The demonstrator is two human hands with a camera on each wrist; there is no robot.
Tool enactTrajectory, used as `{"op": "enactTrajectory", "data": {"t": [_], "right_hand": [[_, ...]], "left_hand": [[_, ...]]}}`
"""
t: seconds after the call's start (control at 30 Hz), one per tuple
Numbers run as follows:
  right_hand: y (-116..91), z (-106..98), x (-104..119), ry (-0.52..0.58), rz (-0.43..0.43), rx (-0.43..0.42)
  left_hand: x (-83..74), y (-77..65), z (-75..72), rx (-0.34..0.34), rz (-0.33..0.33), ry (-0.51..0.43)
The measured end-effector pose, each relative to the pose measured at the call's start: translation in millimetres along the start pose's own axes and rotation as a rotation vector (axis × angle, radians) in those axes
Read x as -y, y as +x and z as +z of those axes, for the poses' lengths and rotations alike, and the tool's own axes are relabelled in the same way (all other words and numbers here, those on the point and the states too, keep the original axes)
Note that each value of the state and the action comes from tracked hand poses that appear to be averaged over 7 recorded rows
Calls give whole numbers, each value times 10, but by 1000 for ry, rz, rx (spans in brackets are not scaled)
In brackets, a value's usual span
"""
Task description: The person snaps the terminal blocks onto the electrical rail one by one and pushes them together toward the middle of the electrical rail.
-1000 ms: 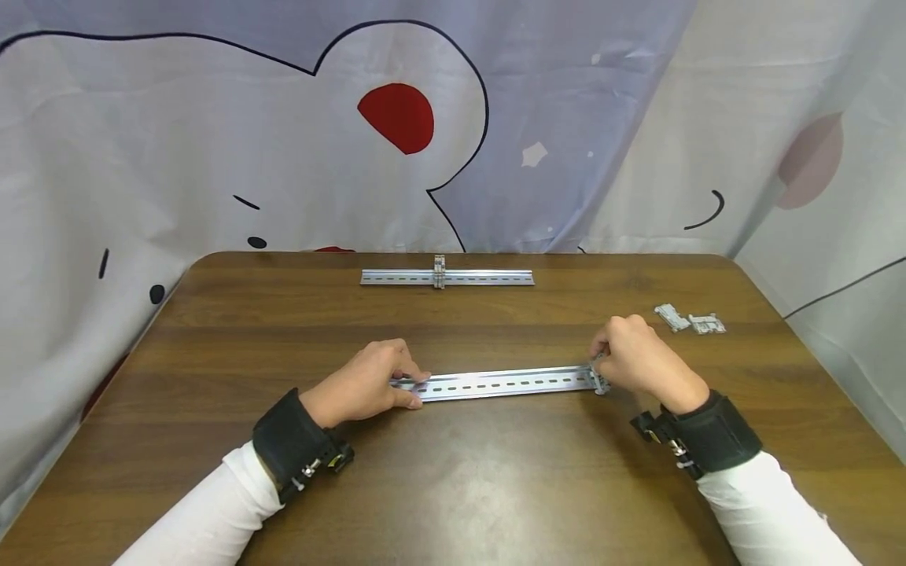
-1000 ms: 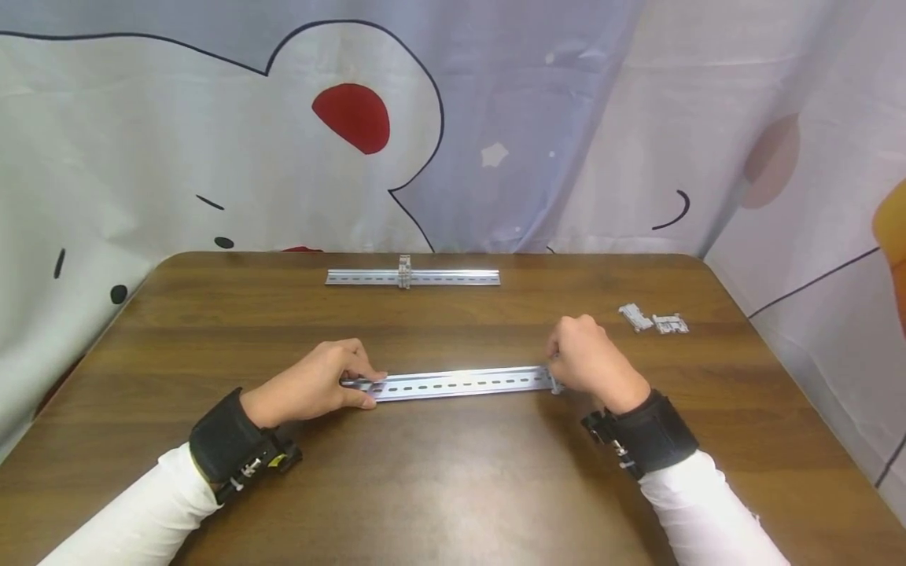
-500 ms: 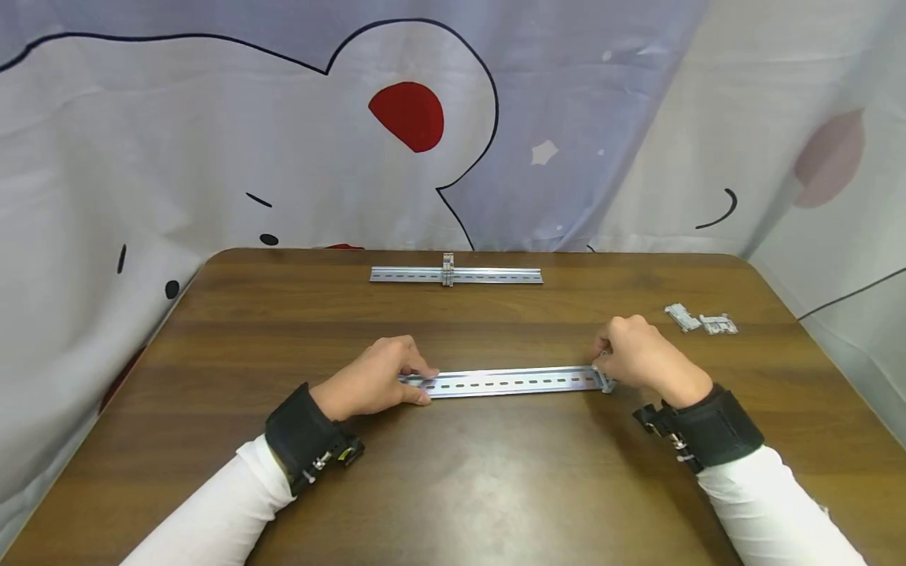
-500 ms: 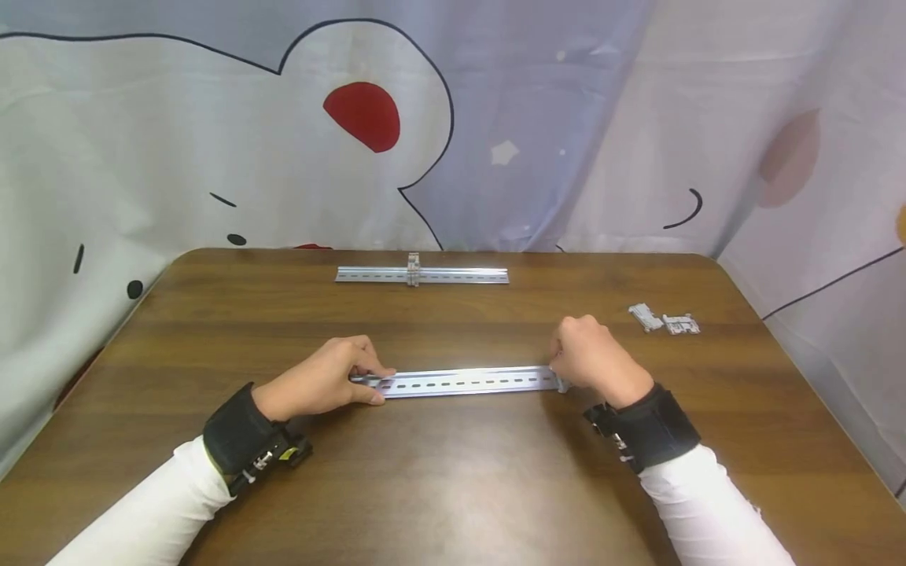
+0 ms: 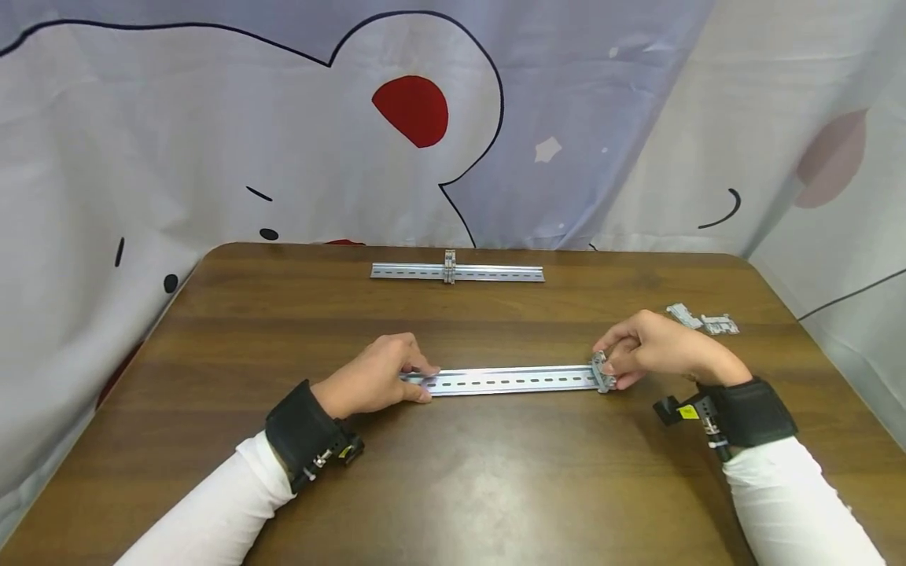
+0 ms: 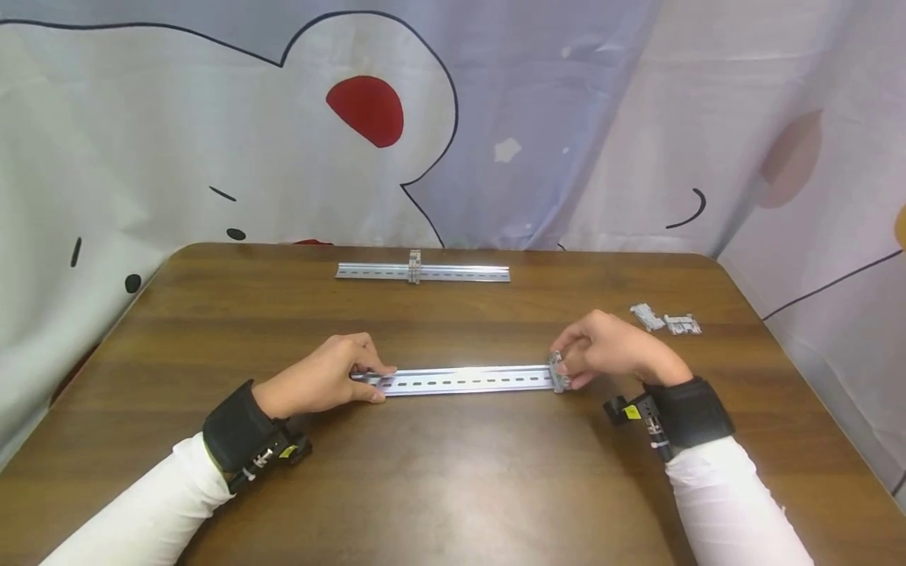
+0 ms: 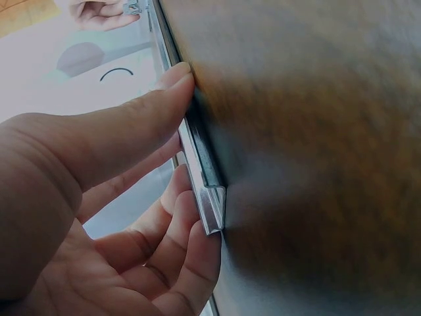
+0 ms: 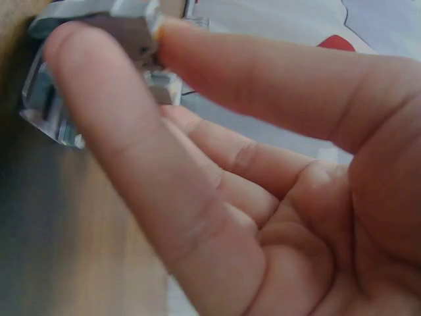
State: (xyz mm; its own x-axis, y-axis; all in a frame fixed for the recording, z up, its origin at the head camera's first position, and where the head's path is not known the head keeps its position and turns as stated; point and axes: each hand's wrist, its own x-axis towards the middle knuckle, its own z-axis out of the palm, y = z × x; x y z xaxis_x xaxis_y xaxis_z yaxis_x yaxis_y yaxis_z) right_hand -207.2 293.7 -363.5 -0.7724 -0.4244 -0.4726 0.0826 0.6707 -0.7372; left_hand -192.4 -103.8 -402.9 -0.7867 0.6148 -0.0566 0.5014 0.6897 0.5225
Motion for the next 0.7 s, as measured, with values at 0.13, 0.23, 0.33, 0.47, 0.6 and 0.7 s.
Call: {"op": "enactTrajectory", "data": {"t": [0.13,0.23,0.33,0.47,0.6,0.7], "right_hand": [[69,32,-48,98,-18,49],[121,87,-47,114,-48,61],[175,163,-15,136,-71,61],[239,298,51,183,-80,45],[302,454,134,239,-93,24],[354,576,216,267,-116,13]], "left_hand": [[-8,1,-17,4,1,8],[-7,-3,-21,9,0,11],[-6,-8,-22,9,1,8],[-13,-10,-26,10,-3,4],[-9,-4,-24,11,3,6],[-8,0,-24,9,2,5]]}}
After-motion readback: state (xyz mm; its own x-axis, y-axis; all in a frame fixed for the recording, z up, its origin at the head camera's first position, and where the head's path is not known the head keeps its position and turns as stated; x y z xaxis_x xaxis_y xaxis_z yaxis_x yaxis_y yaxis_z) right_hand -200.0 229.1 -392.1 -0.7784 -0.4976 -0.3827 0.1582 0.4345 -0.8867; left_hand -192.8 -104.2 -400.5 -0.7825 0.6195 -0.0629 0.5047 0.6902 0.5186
